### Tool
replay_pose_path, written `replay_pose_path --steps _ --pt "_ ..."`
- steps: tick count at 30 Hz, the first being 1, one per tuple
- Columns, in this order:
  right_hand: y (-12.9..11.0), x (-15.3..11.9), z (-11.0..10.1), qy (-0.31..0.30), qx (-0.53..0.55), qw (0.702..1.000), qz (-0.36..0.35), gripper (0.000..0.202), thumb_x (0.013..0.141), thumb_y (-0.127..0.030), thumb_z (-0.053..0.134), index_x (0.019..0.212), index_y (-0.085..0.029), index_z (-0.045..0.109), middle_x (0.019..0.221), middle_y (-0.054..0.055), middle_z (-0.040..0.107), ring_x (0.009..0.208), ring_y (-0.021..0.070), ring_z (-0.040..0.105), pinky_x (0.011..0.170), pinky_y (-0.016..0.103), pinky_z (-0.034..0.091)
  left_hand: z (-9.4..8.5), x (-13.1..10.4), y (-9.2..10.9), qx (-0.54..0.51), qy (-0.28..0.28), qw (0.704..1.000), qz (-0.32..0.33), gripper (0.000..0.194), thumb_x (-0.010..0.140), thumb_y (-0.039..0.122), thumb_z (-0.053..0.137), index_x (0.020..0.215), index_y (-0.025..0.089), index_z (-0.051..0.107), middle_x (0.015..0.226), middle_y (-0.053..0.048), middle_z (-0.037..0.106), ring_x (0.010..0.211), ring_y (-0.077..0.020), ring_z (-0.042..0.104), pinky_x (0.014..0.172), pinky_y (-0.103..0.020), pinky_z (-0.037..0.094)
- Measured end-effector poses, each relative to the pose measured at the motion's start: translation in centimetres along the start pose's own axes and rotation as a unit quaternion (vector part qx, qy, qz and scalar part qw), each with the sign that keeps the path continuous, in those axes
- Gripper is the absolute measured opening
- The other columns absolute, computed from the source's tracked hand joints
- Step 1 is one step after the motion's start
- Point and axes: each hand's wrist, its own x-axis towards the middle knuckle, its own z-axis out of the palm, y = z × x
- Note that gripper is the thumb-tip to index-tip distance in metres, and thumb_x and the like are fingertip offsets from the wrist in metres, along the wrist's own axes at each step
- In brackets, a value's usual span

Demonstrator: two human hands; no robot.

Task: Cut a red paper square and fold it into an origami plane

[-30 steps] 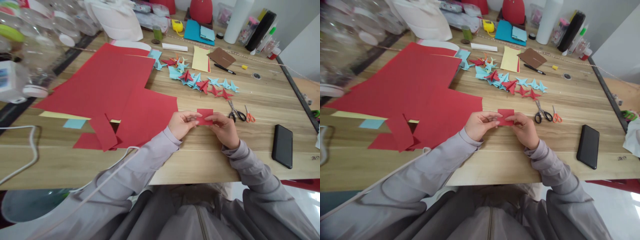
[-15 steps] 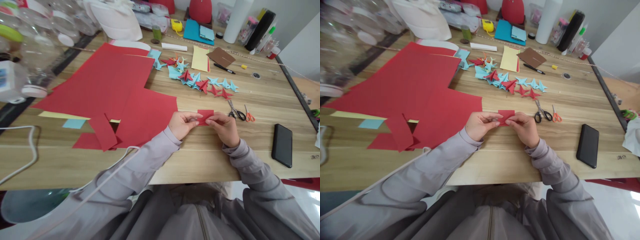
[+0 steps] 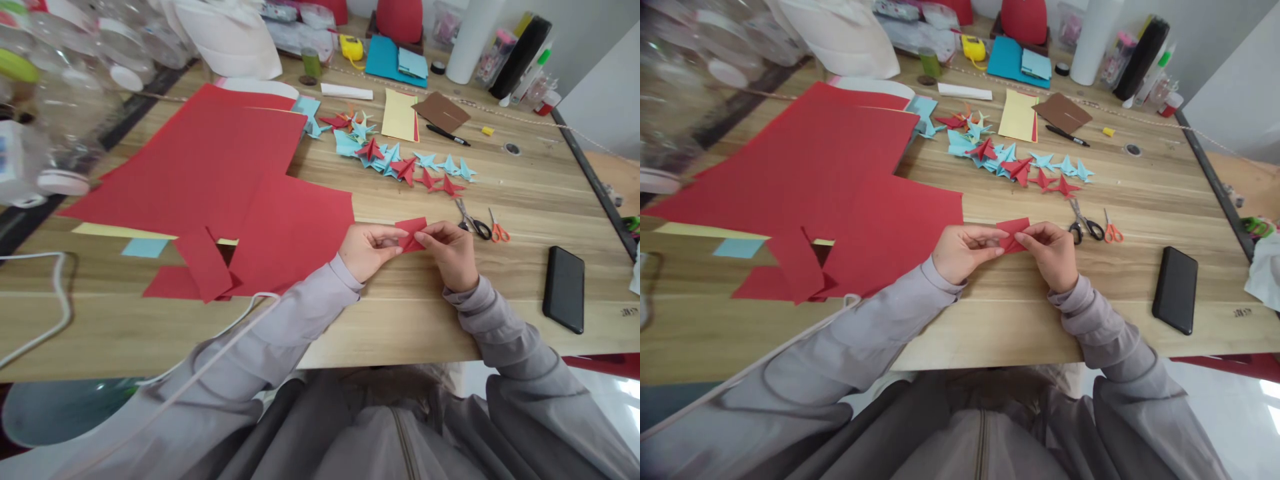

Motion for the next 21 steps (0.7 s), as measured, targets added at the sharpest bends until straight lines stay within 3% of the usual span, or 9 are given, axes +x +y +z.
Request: replay_pose_path --steps 10,21 --pt "0.26 -0.05 0.12 0.03 0.034 0.999 0.01 0.023 0.056 -0.025 0.084 0.063 -0.017 0.063 0.058 -0.003 0.062 0.052 0.0073 0.053 0.051 0.021 0.042 0.29 -0.23 0.1 0.0 -0.004 1.0 -0.001 0.021 0.058 0.012 0.073 0.079 0.013 0.073 0.055 0.002 0.059 0.051 -0.0075 0.05 0.055 -0.023 0.044" --pt "0.21 -0.09 0.19 0.03 0.027 0.999 0.015 0.025 0.057 -0.03 0.082 0.063 -0.018 0.061 0.059 -0.003 0.061 0.052 0.0081 0.053 0.051 0.022 0.043 0.6 -0.21 0.32 -0.023 -0.007 1.0 -0.016 0.017 0.054 0.013 0.074 0.069 0.013 0.065 0.058 0.001 0.063 0.054 -0.0084 0.055 0.058 -0.024 0.047"
